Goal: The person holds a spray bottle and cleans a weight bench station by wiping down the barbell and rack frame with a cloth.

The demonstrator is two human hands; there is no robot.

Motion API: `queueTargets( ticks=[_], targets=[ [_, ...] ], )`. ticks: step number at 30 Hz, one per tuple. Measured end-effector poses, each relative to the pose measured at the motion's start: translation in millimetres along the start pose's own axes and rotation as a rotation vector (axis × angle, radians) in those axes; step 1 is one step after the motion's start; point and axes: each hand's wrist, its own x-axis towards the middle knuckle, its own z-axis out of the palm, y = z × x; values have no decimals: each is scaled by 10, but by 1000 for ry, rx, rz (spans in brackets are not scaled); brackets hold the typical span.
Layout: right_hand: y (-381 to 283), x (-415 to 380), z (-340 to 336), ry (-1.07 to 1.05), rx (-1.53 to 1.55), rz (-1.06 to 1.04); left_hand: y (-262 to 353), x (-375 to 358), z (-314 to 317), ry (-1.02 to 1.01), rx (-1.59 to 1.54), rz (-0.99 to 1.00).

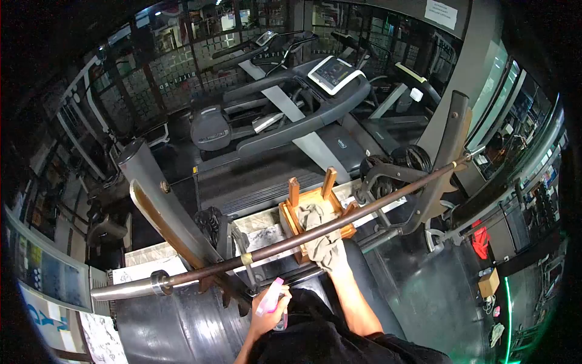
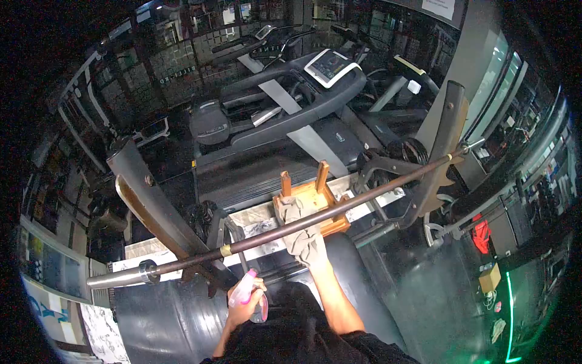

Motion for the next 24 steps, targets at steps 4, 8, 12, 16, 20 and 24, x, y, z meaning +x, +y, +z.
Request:
queueTargets(
  ticks=[4,8,12,16,20,24],
  targets=[
    [445,38,-18,-9,-158,-384,-6,-15,-68,-60,49,11],
    [704,8,-56,46,-1391,-784,10,46,-38,-11,69,-29],
    [1054,-117,-40,426,-1662,-1074,24,147,-22,11,44,-24],
    [1005,-492,105,322,-2640,-1268,-4,274,-39,-39,34,-4],
    [1180,-75,486,320,-3502,-1556,58,393,-19,-157,98,-17],
    [806,243,611,478,-3859,-1348,110,442,43,-185,103,-14]
  ],
)
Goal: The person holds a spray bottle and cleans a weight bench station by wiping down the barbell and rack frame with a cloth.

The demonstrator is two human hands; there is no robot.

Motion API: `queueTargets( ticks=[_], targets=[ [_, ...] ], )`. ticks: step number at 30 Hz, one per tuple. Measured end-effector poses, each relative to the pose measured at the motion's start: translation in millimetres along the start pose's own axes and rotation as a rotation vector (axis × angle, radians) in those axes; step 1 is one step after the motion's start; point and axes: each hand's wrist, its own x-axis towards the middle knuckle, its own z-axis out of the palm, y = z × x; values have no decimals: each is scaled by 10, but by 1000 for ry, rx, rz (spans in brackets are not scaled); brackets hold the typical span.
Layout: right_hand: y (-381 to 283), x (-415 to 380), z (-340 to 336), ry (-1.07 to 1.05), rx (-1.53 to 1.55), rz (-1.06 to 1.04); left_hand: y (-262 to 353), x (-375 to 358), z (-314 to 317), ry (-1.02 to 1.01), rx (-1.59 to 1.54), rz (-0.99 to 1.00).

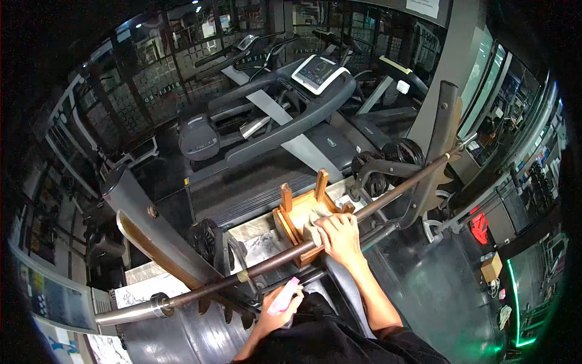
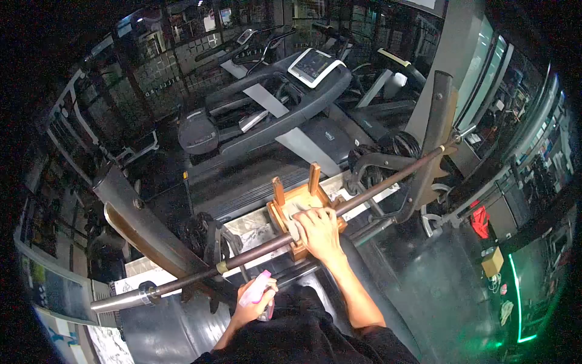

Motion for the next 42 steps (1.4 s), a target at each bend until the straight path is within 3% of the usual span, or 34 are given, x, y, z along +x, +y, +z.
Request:
queueTargets(
  ticks=[2,4,5,7,9,11,13,15,17,19,21,22,23,24,26,27,29,31,33,37,39,41,42],
  targets=[
    [16,111,-48,-34,-78,-9,-27,25,23,1,-26,38],
    [35,217,-127,-355,13,184,-104,39,48,-4,-47,27],
    [79,236,-118,-354,14,187,-123,44,65,-4,-66,22],
    [136,276,-59,-137,-41,-25,-110,59,102,-5,-52,48],
    [164,319,-95,-137,-51,-64,-52,89,123,-11,-21,57],
    [105,447,-306,-620,93,159,-31,86,149,-19,14,64],
    [203,409,-322,-629,109,81,-42,72,164,-4,-3,42],
    [358,190,-170,-287,335,-106,-123,49,174,52,53,50],
    [396,5,-111,-36,362,-217,-123,46,189,56,-86,-66],
    [456,-88,-50,46,563,-55,-123,64,208,56,-85,-49],
    [481,-171,-68,149,931,336,-58,88,236,65,-68,-54],
    [523,-153,-147,267,886,315,32,112,256,86,-77,-46],
    [526,-103,-299,206,1044,389,41,145,249,91,-73,-46],
    [543,-54,-494,51,1048,337,41,161,250,93,-67,-57],
    [564,113,-786,-208,958,176,6,192,271,85,-69,-71],
    [550,199,-895,-438,880,229,12,213,287,78,-69,-71],
    [461,416,-901,-606,699,196,78,287,320,58,-76,-22],
    [567,488,-505,-557,529,-73,88,336,357,49,-103,41],
    [619,506,-108,-406,302,-197,131,376,405,33,-32,54],
    [451,515,-104,-284,238,-51,240,395,520,44,-6,27],
    [356,465,-180,-141,146,118,265,389,527,61,15,50],
    [300,366,-181,-155,110,118,215,380,527,90,-3,89],
    [293,288,-150,-96,32,19,189,381,517,104,-1,89]
  ],
)
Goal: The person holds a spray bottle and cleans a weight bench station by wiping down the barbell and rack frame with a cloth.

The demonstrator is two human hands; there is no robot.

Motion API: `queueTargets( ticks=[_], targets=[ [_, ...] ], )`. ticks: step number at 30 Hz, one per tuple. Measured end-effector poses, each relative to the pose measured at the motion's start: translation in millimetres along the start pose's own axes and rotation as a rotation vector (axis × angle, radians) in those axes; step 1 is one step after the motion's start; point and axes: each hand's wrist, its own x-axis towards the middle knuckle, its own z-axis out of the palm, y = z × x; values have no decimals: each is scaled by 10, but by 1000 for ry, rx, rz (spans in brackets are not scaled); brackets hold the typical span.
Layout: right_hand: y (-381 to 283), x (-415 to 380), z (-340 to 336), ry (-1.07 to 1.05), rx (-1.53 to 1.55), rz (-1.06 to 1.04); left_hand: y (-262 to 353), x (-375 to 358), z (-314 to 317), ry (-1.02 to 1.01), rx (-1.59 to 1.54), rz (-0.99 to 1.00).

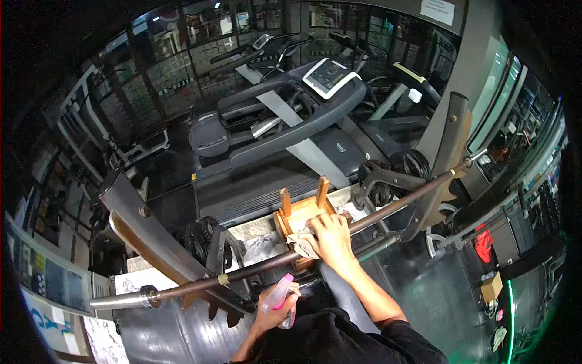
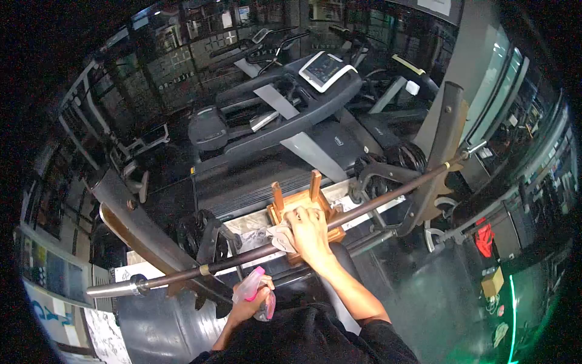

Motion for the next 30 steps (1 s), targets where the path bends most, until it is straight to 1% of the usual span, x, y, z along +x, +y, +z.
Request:
queueTargets(
  ticks=[1,3,6,7,9,10,11,12,13,14,15,16,17,19,20,21,23,24,25,27,28,30],
  targets=[
    [-9,-56,19,57,-80,-94,-29,-11,-13,8,-16,-33],
    [-16,-124,26,28,-117,-124,-83,-48,-28,25,-23,-72],
    [-52,-160,-104,-53,-57,-201,-192,-71,-5,74,28,34],
    [-24,-146,-111,-53,-55,-201,-250,-65,3,74,29,34],
    [22,-68,-131,-279,-55,-201,-319,-73,1,76,143,176],
    [102,-18,-65,-295,-11,-220,-297,-104,24,79,141,175],
    [141,65,-33,-370,35,-171,-260,-137,59,102,20,37],
    [196,189,-23,-547,34,-126,-240,-166,97,125,-103,-100],
    [230,292,-27,-723,34,-81,-233,-175,124,130,-106,-99],
    [230,343,-42,-723,35,-85,-215,-167,133,116,-60,-69],
    [218,378,-64,-792,45,-79,-193,-171,138,100,-11,-40],
    [211,401,-80,-858,52,-73,-183,-184,171,121,-93,-107],
    [222,402,-90,-852,51,-79,-164,-167,171,123,-90,-99],
    [263,243,-69,-611,83,-274,-118,-196,165,116,-8,-58],
    [291,82,-13,-315,201,-355,-239,-198,130,130,54,78],
    [301,-33,32,-318,202,-353,-303,-244,121,130,54,75],
    [219,-149,18,-42,67,-356,-328,-274,98,143,-13,-35],
    [152,-215,5,42,92,-315,-335,-281,86,159,-30,-34],
    [135,-308,7,44,92,-317,-306,-278,74,161,-29,-32],
    [120,-518,28,120,49,-270,-230,-295,56,177,16,-107],
    [121,-614,65,176,76,-278,-267,-297,46,176,15,-109],
    [164,-865,168,119,183,-173,-376,-303,46,166,29,-64]
  ],
)
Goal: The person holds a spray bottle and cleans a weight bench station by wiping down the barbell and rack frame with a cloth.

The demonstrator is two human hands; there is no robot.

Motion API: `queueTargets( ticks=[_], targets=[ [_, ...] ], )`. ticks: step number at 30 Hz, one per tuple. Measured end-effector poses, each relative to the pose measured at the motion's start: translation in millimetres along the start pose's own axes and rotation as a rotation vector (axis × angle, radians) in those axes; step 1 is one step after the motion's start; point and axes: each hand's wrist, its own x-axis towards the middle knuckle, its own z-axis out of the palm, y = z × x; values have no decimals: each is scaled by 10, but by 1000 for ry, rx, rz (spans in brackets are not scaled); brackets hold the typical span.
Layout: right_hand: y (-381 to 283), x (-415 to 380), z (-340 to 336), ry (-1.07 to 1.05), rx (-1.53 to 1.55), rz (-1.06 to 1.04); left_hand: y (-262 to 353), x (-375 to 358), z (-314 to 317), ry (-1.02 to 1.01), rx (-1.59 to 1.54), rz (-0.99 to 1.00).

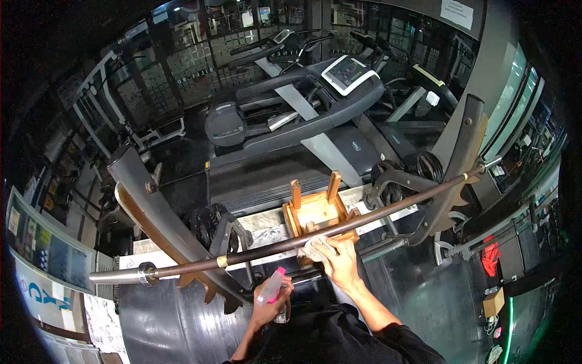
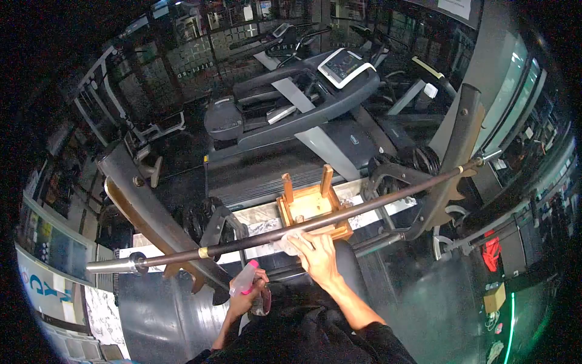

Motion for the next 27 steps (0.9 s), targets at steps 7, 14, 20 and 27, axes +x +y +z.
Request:
queueTargets(
  ticks=[7,14,20,27],
  targets=[
    [193,-678,578,-10,781,760,157,63,127,-98,5,59],
    [368,-229,667,153,2483,1025,116,-50,159,-103,-67,-10],
    [224,6,974,64,2585,845,64,-206,52,-48,30,12],
    [-36,-295,709,136,2626,1170,79,-319,-42,56,-22,-91]
  ],
)
